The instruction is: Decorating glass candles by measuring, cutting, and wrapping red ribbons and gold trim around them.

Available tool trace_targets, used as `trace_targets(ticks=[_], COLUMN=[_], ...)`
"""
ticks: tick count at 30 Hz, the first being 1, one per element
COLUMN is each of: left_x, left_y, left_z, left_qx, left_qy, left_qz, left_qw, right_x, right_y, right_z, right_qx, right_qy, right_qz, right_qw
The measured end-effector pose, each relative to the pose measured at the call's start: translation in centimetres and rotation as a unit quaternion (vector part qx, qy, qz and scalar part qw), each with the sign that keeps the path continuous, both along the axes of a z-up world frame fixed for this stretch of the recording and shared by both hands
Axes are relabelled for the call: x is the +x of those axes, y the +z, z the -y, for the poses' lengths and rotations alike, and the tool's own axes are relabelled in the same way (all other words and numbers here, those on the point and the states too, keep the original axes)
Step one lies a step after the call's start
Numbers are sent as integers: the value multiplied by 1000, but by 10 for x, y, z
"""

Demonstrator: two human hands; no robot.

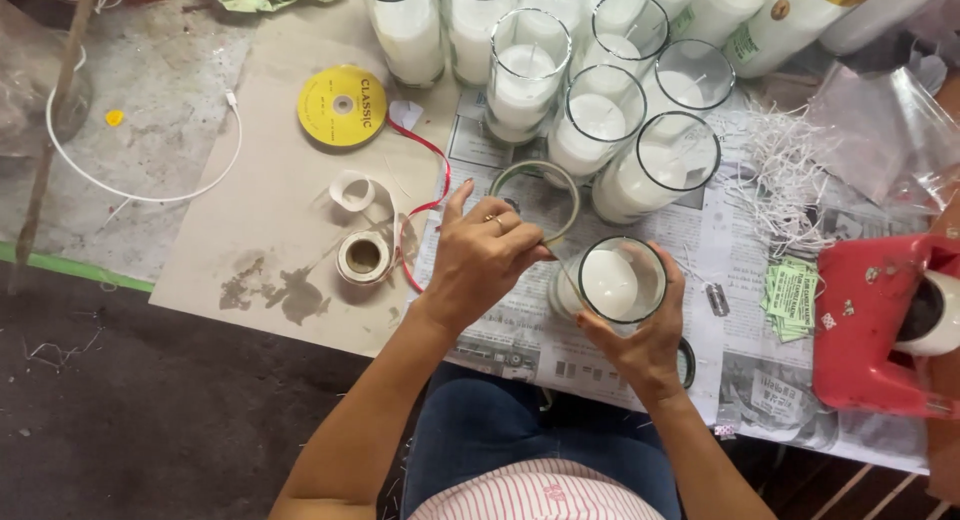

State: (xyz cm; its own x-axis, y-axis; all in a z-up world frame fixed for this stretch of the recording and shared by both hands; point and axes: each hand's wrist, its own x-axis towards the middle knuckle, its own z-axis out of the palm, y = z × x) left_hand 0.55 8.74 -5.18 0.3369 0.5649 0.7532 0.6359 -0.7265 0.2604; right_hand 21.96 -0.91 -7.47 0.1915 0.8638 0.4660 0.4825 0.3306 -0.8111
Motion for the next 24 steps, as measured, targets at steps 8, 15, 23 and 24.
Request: trace_targets(ticks=[8, 15, 23, 24], left_x=[11, 12, 36, 41], left_y=[0, 11, 20, 20], left_z=[7, 15, 73, 81], left_qx=[-42, -63, -65, -59], left_qy=[-35, -41, -4, 17], left_qz=[16, -2, 15, 19], left_qw=[998, 997, 998, 998], right_x=[22, 31, 72, 74], right_y=[8, 19, 40, 47], right_z=[-12, 0, -33, -38], right_qx=[-58, -117, -217, -239], right_qy=[114, 77, 296, 335], right_qz=[-44, -19, -109, -133], right_qw=[991, 990, 924, 902])
